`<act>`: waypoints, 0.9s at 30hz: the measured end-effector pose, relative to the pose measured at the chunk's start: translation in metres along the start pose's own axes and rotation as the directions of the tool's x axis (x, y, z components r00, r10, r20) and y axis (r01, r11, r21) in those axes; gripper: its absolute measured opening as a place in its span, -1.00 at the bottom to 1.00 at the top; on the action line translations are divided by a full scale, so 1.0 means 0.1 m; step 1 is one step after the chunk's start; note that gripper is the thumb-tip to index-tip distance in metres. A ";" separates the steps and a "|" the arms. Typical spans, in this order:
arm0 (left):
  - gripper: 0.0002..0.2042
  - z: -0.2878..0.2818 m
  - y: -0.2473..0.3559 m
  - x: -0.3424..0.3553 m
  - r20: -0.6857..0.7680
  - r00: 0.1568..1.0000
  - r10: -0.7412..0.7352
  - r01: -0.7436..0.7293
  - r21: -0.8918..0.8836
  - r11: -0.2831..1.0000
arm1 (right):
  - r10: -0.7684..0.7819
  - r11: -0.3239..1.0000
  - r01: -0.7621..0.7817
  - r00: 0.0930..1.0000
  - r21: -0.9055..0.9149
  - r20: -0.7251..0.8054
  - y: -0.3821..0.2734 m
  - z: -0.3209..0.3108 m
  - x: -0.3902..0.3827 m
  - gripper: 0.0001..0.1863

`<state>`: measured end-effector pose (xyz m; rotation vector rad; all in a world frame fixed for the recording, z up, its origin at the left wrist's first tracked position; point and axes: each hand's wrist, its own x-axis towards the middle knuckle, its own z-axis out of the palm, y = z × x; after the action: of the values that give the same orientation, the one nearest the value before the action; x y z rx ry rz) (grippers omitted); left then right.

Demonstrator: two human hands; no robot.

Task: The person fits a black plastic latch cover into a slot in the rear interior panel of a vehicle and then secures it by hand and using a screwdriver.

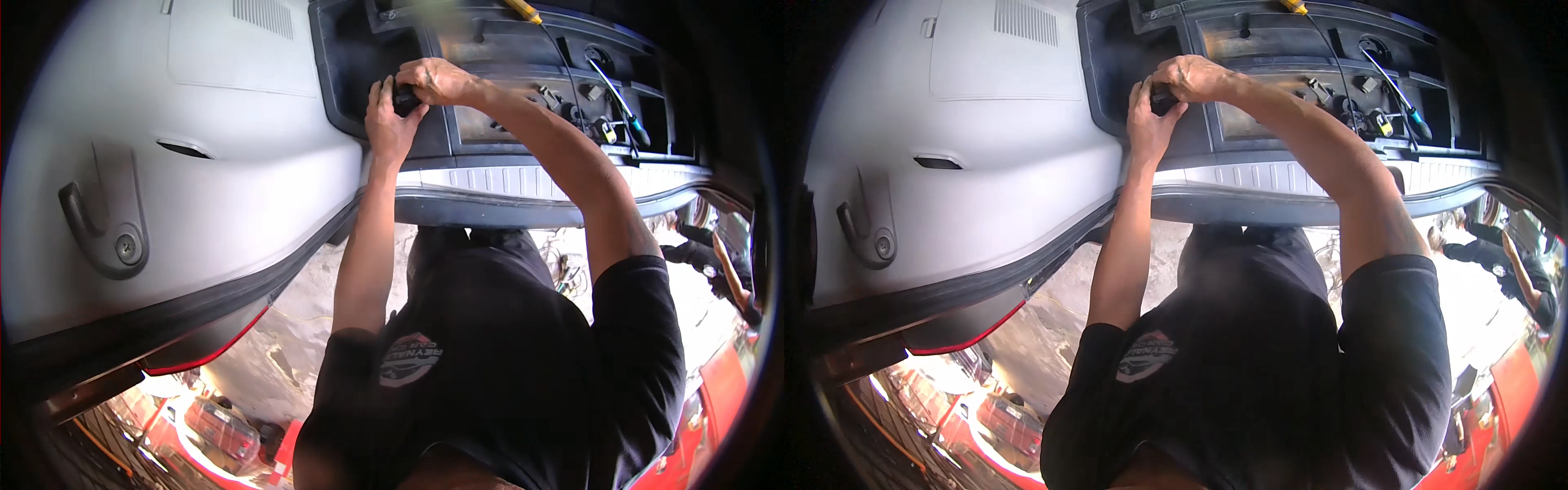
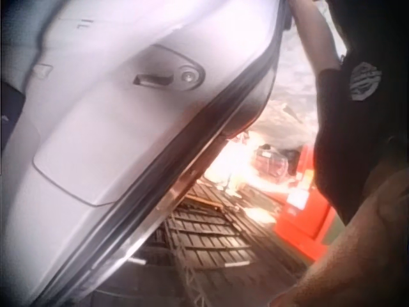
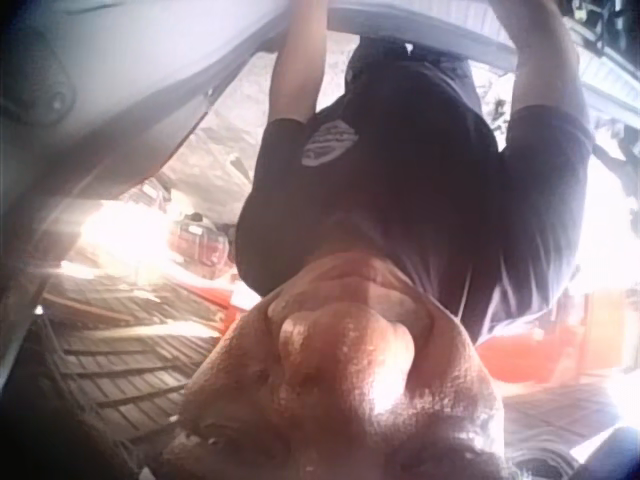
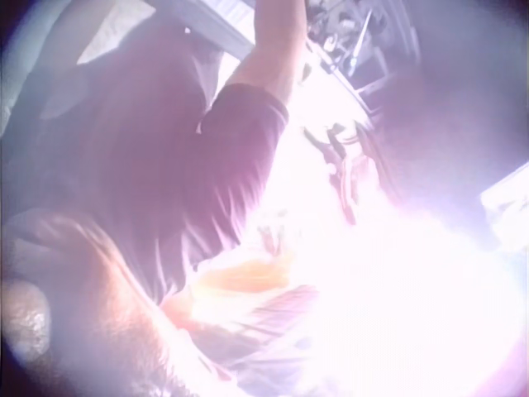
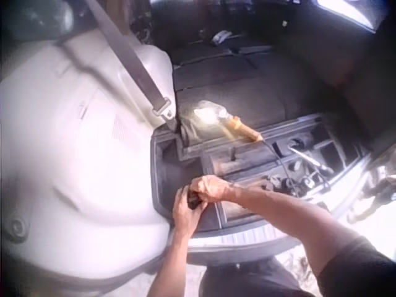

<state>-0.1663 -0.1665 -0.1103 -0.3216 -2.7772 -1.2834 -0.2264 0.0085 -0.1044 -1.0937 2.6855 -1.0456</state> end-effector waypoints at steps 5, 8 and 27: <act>-0.24 0.08 0.08 0.05 -0.127 0.985 0.117 -0.103 0.114 0.988 | -0.019 0.998 0.019 1.000 0.061 0.005 0.04 -0.13 -0.03 -0.74; -0.24 0.02 0.01 0.09 -0.112 0.991 0.071 -0.071 0.005 0.997 | -0.097 0.994 0.097 0.995 0.042 0.014 0.08 -0.12 0.09 -0.72; -0.11 0.23 -0.01 -0.26 -0.167 0.973 -0.158 0.186 0.167 0.968 | -0.355 0.925 0.348 0.935 0.152 0.019 0.13 -0.01 0.15 -0.67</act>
<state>-0.1401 -0.1537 -0.1297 0.0295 -2.8120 -1.0227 -0.2456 0.0062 -0.1086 -1.5866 2.3823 -1.2250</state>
